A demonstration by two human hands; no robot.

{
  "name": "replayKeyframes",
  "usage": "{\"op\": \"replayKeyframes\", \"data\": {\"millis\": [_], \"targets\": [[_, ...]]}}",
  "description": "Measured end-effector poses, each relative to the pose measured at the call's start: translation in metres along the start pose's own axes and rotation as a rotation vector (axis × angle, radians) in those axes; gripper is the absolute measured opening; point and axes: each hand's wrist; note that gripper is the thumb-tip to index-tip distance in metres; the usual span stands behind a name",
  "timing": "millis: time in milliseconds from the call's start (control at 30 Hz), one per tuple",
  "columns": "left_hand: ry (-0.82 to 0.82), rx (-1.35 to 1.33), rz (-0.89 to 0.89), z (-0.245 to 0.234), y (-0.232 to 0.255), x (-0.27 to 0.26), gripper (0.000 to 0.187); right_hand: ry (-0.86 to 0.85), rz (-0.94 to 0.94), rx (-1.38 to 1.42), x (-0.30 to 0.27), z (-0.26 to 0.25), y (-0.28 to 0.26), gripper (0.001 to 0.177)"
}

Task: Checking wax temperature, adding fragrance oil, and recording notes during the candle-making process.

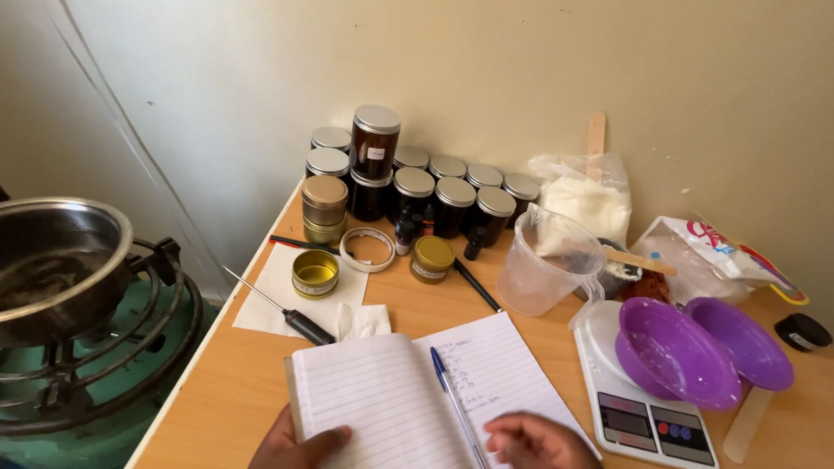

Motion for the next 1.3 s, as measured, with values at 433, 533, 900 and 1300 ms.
{"op": "replayKeyframes", "data": {"millis": [433, 533, 900, 1300], "targets": [[0.168, -0.347, 0.635, 0.014, -0.095, 0.086, 0.148, 0.107, -0.340, -0.756, 0.038, -0.008, 0.038, 0.015], [0.332, -0.729, -0.131, 0.004, -0.117, 0.165, 0.044, -0.069, -0.353, 0.138, 0.070, -0.042, 0.053, 0.016], [-0.599, 1.076, 1.283, 0.086, 0.026, -0.059, 0.059, -0.243, -0.195, 0.526, 0.060, -0.053, -0.010, 0.037], [-0.312, 1.033, 1.741, 0.190, -0.220, 0.079, 0.050, -0.072, -0.006, 0.499, 0.087, 0.021, -0.066, 0.014]]}}
Point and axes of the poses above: each hand's wrist, its own x-axis towards the middle knuckle, its own z-axis out of the palm, y = z × x, and after that the axes turned 13 degrees about y, right-handed
